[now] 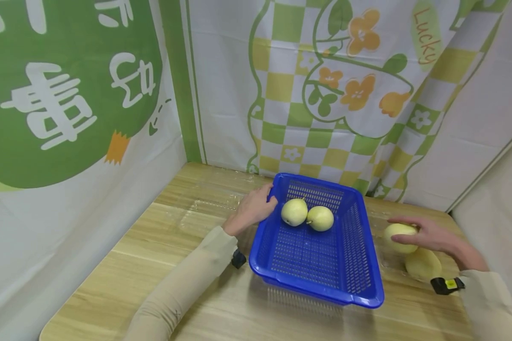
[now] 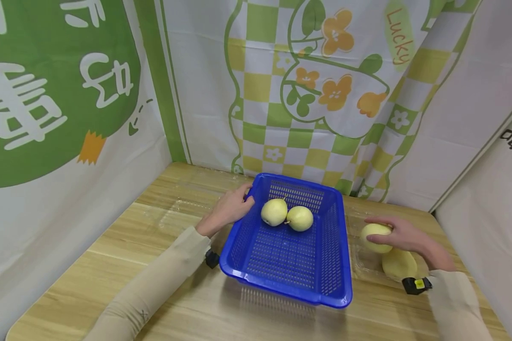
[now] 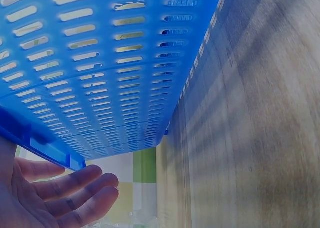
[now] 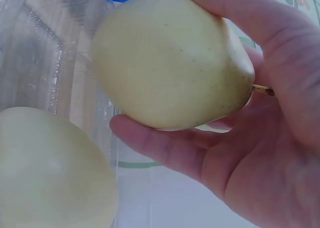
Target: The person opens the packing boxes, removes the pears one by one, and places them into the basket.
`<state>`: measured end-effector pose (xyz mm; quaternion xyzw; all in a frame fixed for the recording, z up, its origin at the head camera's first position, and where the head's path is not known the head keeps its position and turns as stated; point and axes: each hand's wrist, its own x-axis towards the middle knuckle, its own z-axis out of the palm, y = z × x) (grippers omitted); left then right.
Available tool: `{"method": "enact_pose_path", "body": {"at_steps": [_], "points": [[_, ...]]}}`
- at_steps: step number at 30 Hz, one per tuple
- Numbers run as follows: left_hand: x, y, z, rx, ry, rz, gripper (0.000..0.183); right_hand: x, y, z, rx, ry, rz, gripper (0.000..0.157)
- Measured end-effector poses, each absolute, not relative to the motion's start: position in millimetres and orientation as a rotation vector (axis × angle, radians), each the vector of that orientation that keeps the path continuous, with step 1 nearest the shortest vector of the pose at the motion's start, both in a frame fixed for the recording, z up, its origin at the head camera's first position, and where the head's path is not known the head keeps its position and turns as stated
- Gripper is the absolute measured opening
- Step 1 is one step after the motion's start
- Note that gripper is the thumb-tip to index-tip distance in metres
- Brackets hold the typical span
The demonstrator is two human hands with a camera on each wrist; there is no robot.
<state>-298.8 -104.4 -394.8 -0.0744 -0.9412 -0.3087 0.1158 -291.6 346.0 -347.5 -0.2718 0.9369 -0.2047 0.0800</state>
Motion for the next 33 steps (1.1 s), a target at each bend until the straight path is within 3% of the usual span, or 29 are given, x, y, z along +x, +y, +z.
{"method": "enact_pose_path", "body": {"at_steps": [11, 23, 33], "points": [[-298.8, -104.1, -393.5, -0.230, -2.762, -0.900, 0.053, -298.3, 348.5, -345.7, -0.784, 2.904, -0.691, 0.043], [-298.6, -103.5, -393.6, -0.233, -2.764, -0.868, 0.049, -297.0, 338.0, -329.8, -0.746, 3.046, -0.658, 0.054], [-298.4, -102.9, -393.0, -0.233, -2.764, -0.856, 0.048, -296.8, 327.0, -325.2, -0.806, 3.086, -0.685, 0.049]]}}
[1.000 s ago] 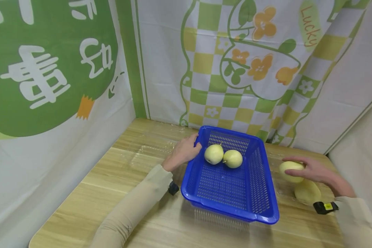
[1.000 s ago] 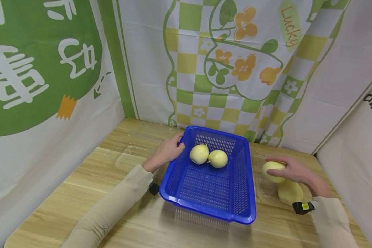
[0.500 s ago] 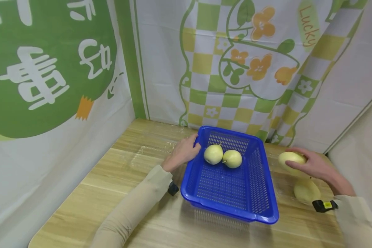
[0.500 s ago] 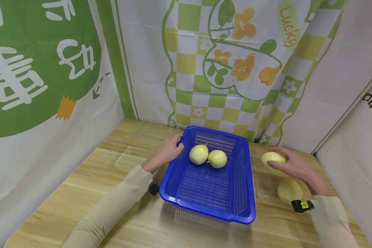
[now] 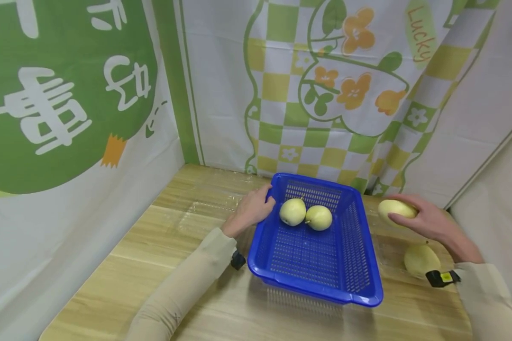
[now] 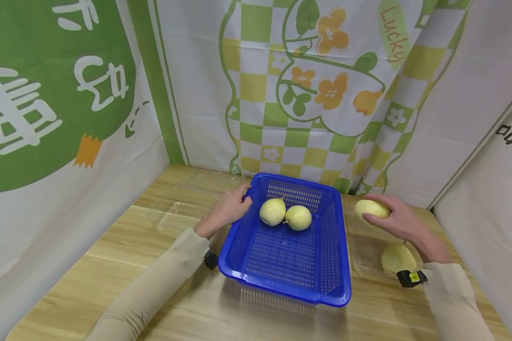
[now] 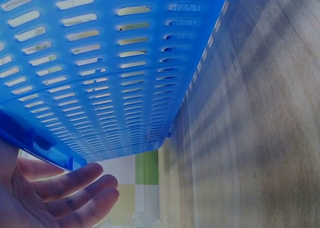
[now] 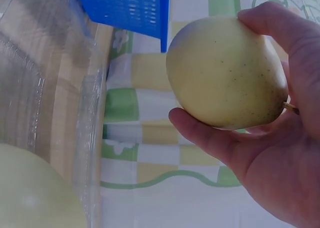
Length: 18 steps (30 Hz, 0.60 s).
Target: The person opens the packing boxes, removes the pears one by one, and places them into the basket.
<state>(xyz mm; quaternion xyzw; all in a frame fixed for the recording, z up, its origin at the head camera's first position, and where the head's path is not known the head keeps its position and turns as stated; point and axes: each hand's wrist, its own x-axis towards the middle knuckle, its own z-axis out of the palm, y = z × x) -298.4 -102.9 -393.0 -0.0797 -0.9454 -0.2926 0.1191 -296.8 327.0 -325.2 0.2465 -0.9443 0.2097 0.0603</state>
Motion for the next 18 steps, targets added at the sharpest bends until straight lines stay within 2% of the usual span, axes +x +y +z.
{"method": "enact_pose_path", "body": {"at_steps": [6, 18], "points": [[-300.0, -100.3, -392.7, -0.222, -2.774, -0.865, 0.048, -293.1, 319.8, -322.5, 0.700, -2.837, 0.698, 0.050], [-301.7, -101.3, -395.2, -0.240, -2.754, -0.861, 0.048, -293.6, 294.9, -310.6, 0.884, -2.705, 0.651, 0.045]]}}
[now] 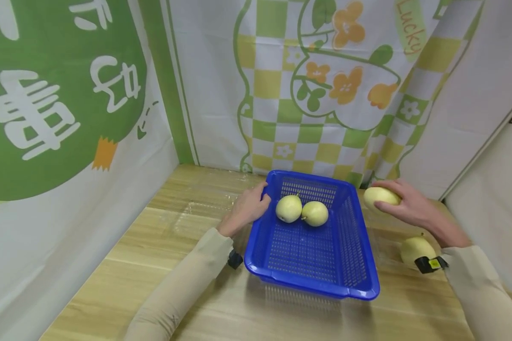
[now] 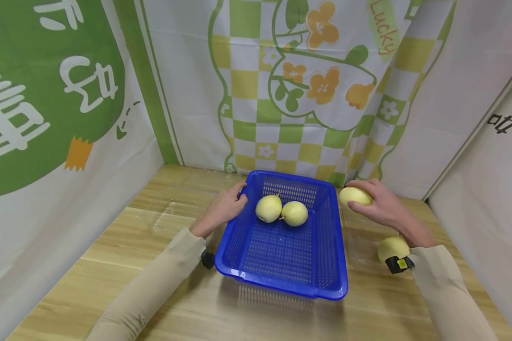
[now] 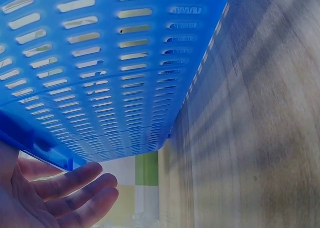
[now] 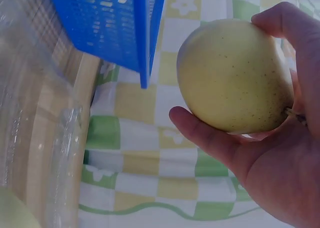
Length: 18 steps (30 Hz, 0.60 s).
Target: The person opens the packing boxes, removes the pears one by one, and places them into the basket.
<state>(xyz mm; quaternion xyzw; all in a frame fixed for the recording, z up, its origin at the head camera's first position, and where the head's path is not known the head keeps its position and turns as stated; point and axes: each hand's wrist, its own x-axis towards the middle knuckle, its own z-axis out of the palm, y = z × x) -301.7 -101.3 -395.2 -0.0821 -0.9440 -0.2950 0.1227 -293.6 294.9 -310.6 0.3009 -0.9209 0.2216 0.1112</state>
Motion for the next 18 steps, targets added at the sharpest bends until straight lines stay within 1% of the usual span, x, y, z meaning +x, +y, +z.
{"method": "enact_pose_path", "body": {"at_steps": [6, 18], "points": [[-301.4, -101.2, -393.7, -0.247, -2.769, -0.896, 0.049, -298.1, 282.9, -305.2, 0.977, -2.672, 0.594, 0.044], [-300.8, -101.9, -394.0, -0.241, -2.774, -0.903, 0.050, -304.4, 255.6, -302.7, 1.015, -2.659, 0.563, 0.044]]}}
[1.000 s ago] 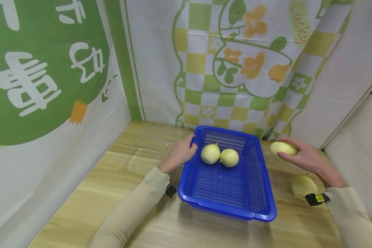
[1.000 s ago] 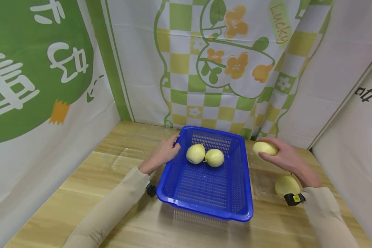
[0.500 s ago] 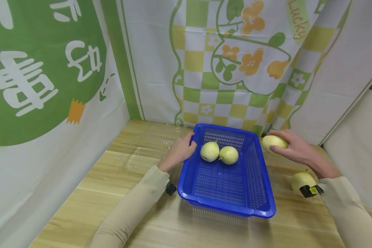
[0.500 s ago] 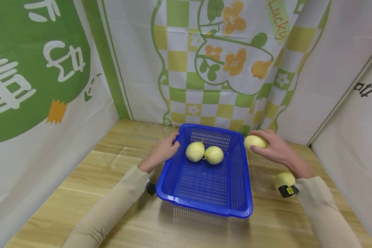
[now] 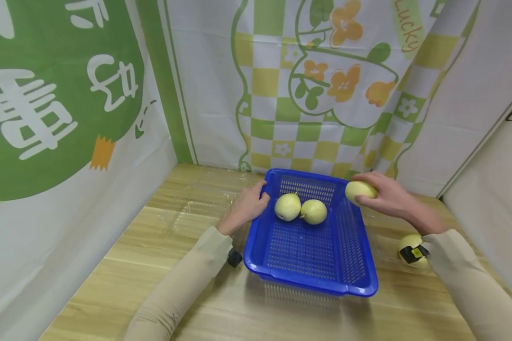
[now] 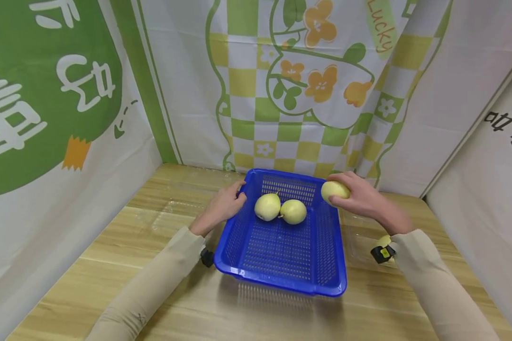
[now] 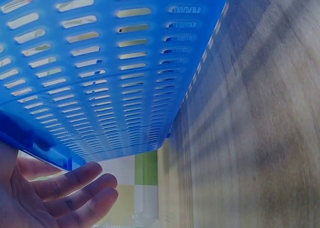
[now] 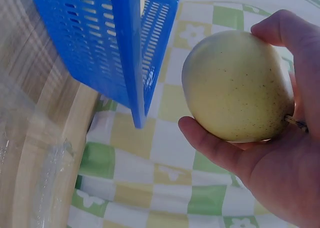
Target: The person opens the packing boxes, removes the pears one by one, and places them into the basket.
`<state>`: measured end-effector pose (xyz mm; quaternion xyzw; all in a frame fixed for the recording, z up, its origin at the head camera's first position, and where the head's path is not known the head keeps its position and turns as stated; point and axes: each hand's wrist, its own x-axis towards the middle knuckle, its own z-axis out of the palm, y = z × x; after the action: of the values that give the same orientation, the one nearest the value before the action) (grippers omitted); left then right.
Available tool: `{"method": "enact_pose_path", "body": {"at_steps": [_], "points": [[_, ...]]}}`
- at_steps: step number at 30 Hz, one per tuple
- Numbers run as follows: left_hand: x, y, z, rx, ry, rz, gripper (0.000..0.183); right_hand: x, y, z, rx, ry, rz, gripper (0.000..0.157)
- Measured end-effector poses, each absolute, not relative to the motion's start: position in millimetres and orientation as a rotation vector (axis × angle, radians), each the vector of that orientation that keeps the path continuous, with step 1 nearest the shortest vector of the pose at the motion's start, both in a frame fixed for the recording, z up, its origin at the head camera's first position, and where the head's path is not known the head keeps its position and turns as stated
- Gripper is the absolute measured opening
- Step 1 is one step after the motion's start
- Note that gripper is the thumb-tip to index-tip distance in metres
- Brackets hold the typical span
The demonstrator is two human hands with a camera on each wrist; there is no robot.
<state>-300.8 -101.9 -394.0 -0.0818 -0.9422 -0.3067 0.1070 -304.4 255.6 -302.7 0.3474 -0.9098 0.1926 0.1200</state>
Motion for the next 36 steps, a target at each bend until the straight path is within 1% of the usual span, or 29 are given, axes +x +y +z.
{"method": "enact_pose_path", "body": {"at_steps": [17, 28, 36], "points": [[-301.3, -102.2, -393.3, -0.240, -2.771, -0.851, 0.051, -309.5, 205.5, -301.2, 1.145, -2.768, 0.419, 0.046], [-301.3, -102.3, -394.6, -0.243, -2.754, -0.831, 0.051, -309.2, 172.6, -300.1, 1.294, -2.769, 0.355, 0.047], [-300.9, -102.9, -394.2, -0.246, -2.761, -0.839, 0.051, -311.7, 149.9, -302.6, 1.320, -2.812, 0.286, 0.047]]}}
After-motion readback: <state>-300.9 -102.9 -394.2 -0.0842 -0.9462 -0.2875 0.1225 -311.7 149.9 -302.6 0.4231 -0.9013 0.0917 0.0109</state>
